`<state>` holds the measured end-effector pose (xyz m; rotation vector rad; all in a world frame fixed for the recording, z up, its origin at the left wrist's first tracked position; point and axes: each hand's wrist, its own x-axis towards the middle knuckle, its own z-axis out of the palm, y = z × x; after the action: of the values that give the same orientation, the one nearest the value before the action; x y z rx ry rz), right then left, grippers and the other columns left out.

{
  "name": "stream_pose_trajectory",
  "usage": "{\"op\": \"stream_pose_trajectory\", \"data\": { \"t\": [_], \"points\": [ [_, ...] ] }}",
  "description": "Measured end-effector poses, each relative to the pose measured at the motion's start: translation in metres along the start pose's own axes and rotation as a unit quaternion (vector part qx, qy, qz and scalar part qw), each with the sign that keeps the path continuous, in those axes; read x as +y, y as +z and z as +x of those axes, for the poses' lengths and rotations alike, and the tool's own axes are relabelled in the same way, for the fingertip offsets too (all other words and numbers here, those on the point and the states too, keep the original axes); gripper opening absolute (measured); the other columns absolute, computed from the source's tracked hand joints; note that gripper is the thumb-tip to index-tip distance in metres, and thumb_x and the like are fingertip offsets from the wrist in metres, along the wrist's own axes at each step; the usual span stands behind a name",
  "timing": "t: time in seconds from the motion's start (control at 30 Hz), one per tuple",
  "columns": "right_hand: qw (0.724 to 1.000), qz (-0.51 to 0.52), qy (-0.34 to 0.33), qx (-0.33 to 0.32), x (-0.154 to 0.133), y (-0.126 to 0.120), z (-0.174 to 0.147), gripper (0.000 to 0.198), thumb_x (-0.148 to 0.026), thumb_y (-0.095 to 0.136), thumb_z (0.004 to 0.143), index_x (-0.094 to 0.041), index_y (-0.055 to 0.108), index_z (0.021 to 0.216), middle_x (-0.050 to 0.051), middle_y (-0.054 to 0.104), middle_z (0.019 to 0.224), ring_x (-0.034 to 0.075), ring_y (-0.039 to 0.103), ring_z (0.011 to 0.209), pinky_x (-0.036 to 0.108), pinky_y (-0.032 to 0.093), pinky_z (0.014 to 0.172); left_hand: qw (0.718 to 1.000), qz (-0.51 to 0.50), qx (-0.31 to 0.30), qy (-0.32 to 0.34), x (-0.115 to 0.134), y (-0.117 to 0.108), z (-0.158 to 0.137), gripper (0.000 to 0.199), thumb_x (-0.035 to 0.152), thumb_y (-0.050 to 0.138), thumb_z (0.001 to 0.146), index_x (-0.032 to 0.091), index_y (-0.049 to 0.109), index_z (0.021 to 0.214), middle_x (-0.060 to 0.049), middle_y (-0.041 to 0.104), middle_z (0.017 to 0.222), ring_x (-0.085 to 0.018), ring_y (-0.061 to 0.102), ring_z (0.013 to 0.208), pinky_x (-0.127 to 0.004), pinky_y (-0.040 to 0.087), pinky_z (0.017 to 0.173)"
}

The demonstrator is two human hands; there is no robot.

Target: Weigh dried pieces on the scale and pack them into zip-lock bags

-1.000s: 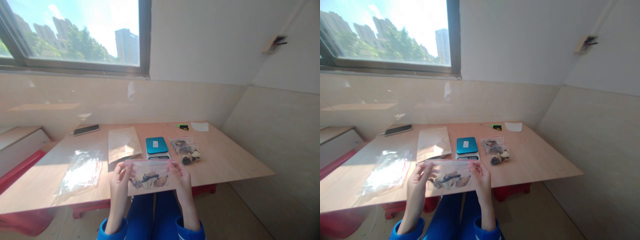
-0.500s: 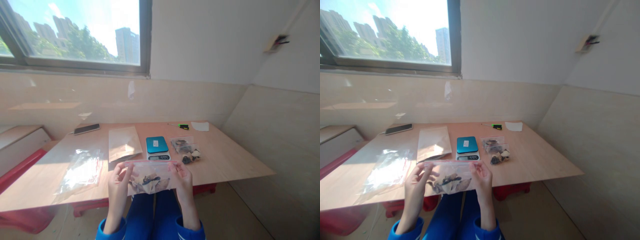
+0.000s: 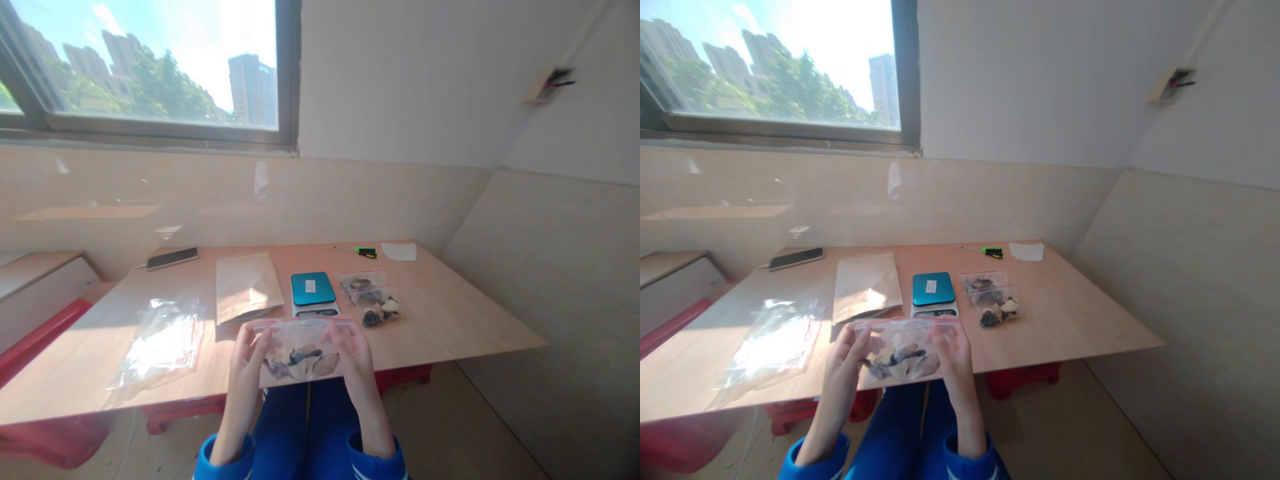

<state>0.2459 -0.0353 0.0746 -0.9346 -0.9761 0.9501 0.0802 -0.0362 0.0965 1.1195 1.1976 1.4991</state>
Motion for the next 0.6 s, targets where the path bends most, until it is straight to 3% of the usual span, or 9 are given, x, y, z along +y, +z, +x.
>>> {"op": "stream_pose_trajectory", "data": {
  "t": [0.33, 0.6],
  "points": [
    [1.000, 0.005, 0.019, 0.007, -0.0038, 0.0017, -0.0012, 0.020, -0.039, 0.068, 0.080, -0.020, 0.063, 0.084, 0.000, 0.067, 0.077, 0.015, 0.063, 0.077, 0.026, 0.049, 0.077, 1.000, -0.006, 0.013, -0.014, 0.0051, 0.0047, 0.0017, 0.032, 0.048, 0.072, 0.066, 0.018, 0.062, 0.071, 0.000, 0.064, 0.061, -0.013, 0.059, 0.060, -0.022, 0.049, 0.055],
    [1.000, 0.015, 0.006, 0.010, -0.0043, -0.0002, 0.0003, 0.015, -0.034, 0.070, 0.079, -0.021, 0.065, 0.084, 0.000, 0.068, 0.078, 0.015, 0.063, 0.078, 0.028, 0.049, 0.080, 0.998, 0.047, 0.026, 0.010, 0.0051, -0.0002, 0.0024, 0.031, 0.048, 0.071, 0.068, 0.017, 0.067, 0.072, -0.001, 0.066, 0.063, -0.013, 0.059, 0.063, -0.022, 0.050, 0.059]
  ]
}}
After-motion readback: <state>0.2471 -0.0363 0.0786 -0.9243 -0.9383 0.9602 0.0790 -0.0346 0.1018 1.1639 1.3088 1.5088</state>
